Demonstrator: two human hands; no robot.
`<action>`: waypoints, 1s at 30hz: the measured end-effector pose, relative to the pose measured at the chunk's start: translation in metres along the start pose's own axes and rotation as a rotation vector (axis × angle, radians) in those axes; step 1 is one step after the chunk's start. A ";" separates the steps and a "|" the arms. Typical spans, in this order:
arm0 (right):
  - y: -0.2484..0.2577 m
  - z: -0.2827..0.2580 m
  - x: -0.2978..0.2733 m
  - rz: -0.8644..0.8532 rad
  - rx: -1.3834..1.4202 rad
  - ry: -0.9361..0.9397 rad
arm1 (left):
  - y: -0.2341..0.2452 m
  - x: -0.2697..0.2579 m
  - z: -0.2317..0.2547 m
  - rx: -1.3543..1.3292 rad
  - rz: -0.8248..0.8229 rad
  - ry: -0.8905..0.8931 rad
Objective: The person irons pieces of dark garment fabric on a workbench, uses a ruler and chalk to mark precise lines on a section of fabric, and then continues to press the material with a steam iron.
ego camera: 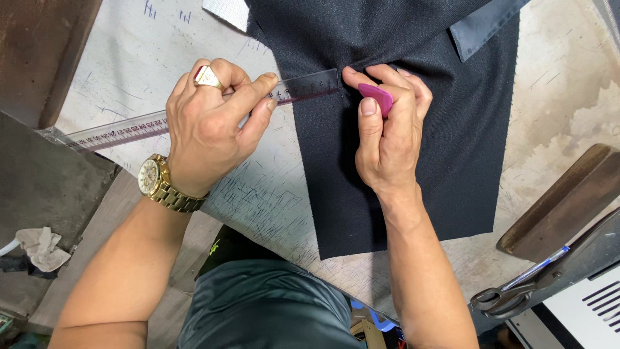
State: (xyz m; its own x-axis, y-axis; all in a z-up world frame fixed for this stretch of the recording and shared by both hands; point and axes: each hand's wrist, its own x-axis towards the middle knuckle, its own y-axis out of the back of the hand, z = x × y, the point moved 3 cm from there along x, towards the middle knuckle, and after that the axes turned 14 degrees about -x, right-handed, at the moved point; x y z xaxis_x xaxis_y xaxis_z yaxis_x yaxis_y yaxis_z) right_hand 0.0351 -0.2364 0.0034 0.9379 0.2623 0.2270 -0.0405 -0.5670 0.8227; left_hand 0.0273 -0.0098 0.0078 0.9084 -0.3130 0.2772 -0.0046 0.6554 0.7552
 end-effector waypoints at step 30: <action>0.001 -0.003 -0.002 0.016 0.004 -0.054 | 0.005 0.003 0.001 -0.043 0.039 0.001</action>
State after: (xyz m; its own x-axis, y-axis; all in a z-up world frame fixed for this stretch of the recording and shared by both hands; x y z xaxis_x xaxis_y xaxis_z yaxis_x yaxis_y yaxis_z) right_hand 0.0325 -0.2347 0.0054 0.9545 0.2103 0.2113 -0.0545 -0.5739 0.8171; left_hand 0.0299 -0.0082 0.0130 0.9082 -0.2859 0.3056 -0.0221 0.6964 0.7173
